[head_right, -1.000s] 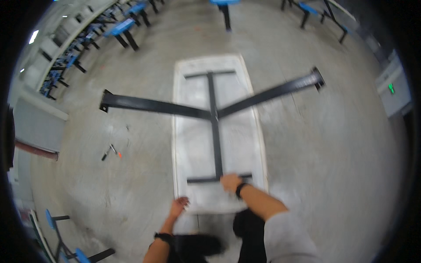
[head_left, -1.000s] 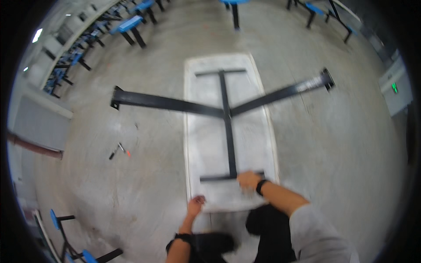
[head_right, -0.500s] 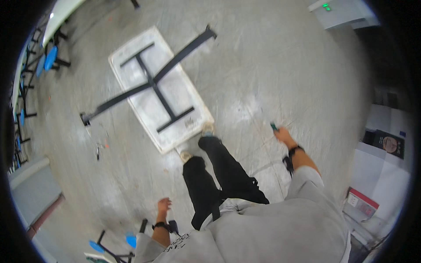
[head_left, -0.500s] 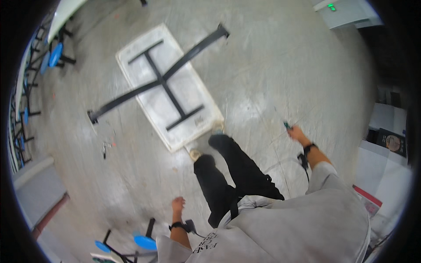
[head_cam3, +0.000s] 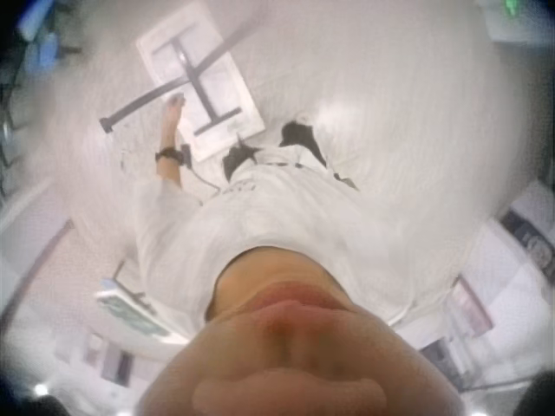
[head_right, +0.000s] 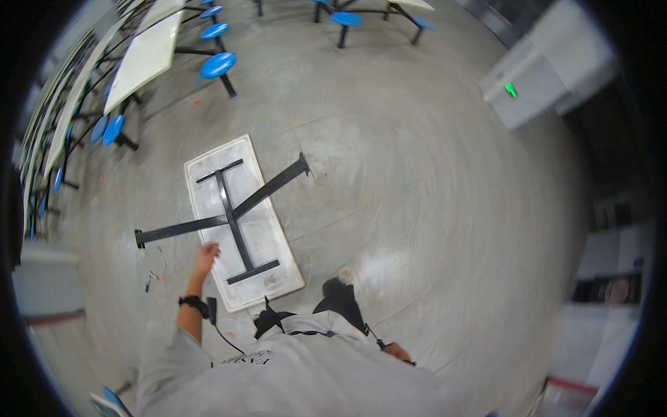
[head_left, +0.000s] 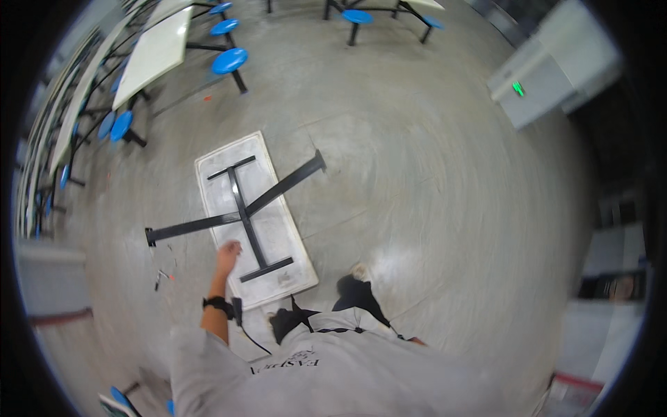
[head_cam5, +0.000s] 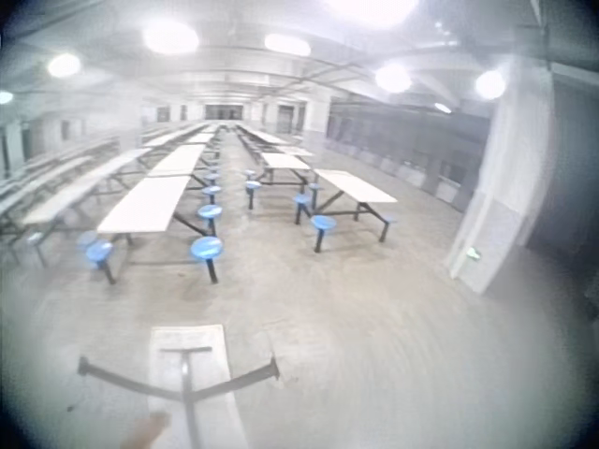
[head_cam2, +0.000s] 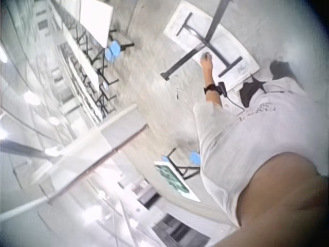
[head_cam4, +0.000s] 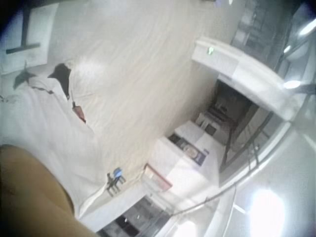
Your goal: The person uses a screwdriver to secure a metal frame to the underside of a white tabletop while working on the floor of a large dining hall.
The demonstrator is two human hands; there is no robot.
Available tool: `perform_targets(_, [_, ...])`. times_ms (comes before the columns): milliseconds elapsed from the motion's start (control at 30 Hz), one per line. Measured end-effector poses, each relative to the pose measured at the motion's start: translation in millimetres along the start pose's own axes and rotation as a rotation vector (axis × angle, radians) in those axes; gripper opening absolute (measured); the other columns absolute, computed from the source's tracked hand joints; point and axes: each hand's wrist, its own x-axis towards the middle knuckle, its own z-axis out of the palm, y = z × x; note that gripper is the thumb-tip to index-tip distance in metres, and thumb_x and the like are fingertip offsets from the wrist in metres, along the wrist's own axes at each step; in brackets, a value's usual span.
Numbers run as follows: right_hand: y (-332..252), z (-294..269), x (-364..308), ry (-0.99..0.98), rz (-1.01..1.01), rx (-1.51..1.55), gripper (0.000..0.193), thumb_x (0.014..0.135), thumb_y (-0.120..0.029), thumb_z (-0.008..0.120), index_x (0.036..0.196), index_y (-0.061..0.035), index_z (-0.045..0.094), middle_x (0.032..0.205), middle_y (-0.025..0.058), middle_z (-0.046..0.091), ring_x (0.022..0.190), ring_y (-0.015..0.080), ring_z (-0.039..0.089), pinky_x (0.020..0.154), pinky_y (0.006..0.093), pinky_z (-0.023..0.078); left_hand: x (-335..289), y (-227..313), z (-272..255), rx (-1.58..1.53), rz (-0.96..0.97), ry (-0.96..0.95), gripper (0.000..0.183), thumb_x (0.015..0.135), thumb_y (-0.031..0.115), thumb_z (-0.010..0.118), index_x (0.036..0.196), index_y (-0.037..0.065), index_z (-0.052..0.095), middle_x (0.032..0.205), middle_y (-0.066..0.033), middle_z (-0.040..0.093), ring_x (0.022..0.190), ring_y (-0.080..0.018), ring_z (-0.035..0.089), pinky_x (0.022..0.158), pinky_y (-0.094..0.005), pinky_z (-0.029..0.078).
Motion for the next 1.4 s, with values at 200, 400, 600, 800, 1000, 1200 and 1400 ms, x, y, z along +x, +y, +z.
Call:
perform_targets(200, [-31,-144,154,0.129,-0.202,0.483,0.02,0.068,-0.013,0.06,0.081,0.0024,0.057,0.064,0.0083,0.057,0.052,0.0164,0.055,0.042,0.0292,0.044,18,76,12,0.229,-0.046,0.011,0.023,0.079,0.021,0.052,0.086,0.0,0.059,0.067,-0.0088,0.06,0.061,-0.0164,0.056,0.057,-0.0295,0.045])
perform_targets(400, [-93,-307,252,0.403,-0.471,0.52,0.017,0.07,-0.009,0.057,0.083,0.0018,0.052,0.063,0.0066,0.054,0.052,0.0143,0.053,0.044,0.0265,0.044,18,55,91,0.167,-0.591,-0.213,0.024,0.078,0.023,0.054,0.084,0.001,0.061,0.074,-0.0068,0.062,0.064,-0.017,0.058,0.059,-0.029,0.047])
perform_targets(600, [-119,-417,242,0.117,-0.468,0.508,0.015,0.072,-0.011,0.056,0.082,-0.0003,0.051,0.059,0.0045,0.052,0.046,0.0121,0.049,0.041,0.0246,0.041,79,3,169,0.155,-0.655,0.002,0.026,0.073,0.025,0.055,0.087,0.004,0.059,0.079,-0.0096,0.061,0.073,-0.0224,0.057,0.063,-0.0336,0.046])
perform_targets(800, [-205,-510,159,0.017,-0.372,0.129,0.012,0.076,-0.011,0.05,0.077,-0.0003,0.054,0.063,0.0071,0.054,0.052,0.0157,0.05,0.046,0.0292,0.041,261,202,226,-0.048,-0.084,-0.034,0.034,0.083,0.032,0.047,0.096,0.001,0.056,0.093,-0.0152,0.059,0.077,-0.0258,0.056,0.071,-0.0353,0.044])
perform_targets(1000, [-310,-671,246,-0.13,-0.385,-0.398,0.011,0.076,-0.011,0.05,0.073,-0.0007,0.053,0.06,0.0068,0.051,0.05,0.0154,0.048,0.044,0.0284,0.04,80,162,209,-0.168,-0.275,0.919,0.027,0.082,0.014,0.046,0.104,0.001,0.053,0.086,-0.0116,0.059,0.083,-0.02,0.057,0.075,-0.0299,0.045])
perform_targets(1200, [-567,-848,344,-0.116,-0.442,-0.674,0.012,0.076,-0.01,0.049,0.068,-0.001,0.052,0.056,0.0064,0.048,0.047,0.015,0.047,0.042,0.0275,0.039,-111,265,427,0.105,-1.401,1.689,0.027,0.078,0.018,0.046,0.089,-0.001,0.061,0.074,-0.0131,0.062,0.069,-0.0214,0.059,0.063,-0.0313,0.046])
perform_targets(1400, [-889,-859,300,-0.016,-0.933,-0.337,0.01,0.076,-0.011,0.051,0.068,-0.0056,0.048,0.057,0.005,0.048,0.048,0.0147,0.047,0.041,0.0242,0.037,41,402,583,-0.656,-1.544,1.624,0.024,0.079,0.018,0.048,0.093,0.004,0.06,0.072,-0.0063,0.06,0.058,-0.0132,0.054,0.047,-0.0258,0.041])
